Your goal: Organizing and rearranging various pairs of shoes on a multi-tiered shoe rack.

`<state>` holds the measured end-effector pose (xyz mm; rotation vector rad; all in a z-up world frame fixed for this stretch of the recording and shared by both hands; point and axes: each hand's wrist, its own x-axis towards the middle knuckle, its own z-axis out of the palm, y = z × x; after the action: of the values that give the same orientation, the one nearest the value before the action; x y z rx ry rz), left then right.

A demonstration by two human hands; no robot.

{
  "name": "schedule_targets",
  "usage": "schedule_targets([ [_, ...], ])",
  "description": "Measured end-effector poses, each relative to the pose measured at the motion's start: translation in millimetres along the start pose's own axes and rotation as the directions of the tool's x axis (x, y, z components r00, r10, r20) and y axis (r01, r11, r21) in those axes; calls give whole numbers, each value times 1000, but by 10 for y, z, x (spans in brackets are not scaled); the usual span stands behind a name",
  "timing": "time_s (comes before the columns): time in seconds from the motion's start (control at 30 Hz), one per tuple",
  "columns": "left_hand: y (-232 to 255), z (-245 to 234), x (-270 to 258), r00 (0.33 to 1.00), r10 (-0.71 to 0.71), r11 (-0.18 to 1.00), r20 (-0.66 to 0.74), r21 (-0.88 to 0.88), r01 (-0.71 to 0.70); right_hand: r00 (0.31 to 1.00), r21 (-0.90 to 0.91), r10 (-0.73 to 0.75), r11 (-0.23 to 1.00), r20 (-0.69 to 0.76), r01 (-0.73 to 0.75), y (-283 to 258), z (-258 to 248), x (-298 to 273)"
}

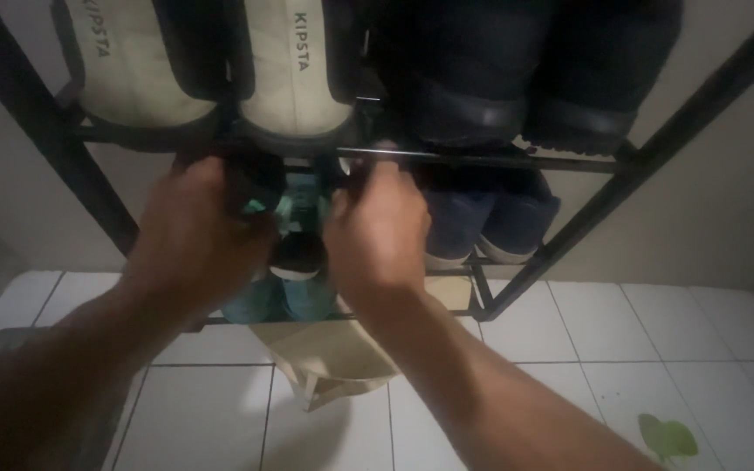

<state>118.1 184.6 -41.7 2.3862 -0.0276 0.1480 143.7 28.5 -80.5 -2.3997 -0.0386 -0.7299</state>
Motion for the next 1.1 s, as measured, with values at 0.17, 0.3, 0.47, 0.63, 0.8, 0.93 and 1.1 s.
schedule_targets([
  [0.17, -263, 24, -32, 997, 60, 990, -38, 132, -55, 986, 70, -135, 987, -100, 142, -145, -65, -216],
  [0.3, -500, 99, -46, 982, 169, 984, -84, 69, -164, 987, -52, 99, 994, 129, -93, -250, -97, -209],
  [0.47, -235, 9, -50, 999, -6, 999, 35, 43, 4, 961, -33, 127, 992, 246, -122, -171, 0, -213],
  [0.63, -133, -75, -59, 998, -47, 998, 36, 49, 45, 913, 93, 223, 959, 342, -269, -356, -142, -179],
  [0.8, -327, -87, -146, 993, 92, 991, -75, 100, -84, 965, 162, -261, 953, 5, 257, -212, 34, -311],
  [0.93, -123, -233, -270, 987, -157, 987, 27, 40, 156, 986, 124, -97, 989, 139, 80, -340, -53, -394],
  [1.1, -255, -193, -292, 996, -86, 996, 7, 37, 85, 957, -13, 127, 992, 261, -128, -444, -59, -397],
])
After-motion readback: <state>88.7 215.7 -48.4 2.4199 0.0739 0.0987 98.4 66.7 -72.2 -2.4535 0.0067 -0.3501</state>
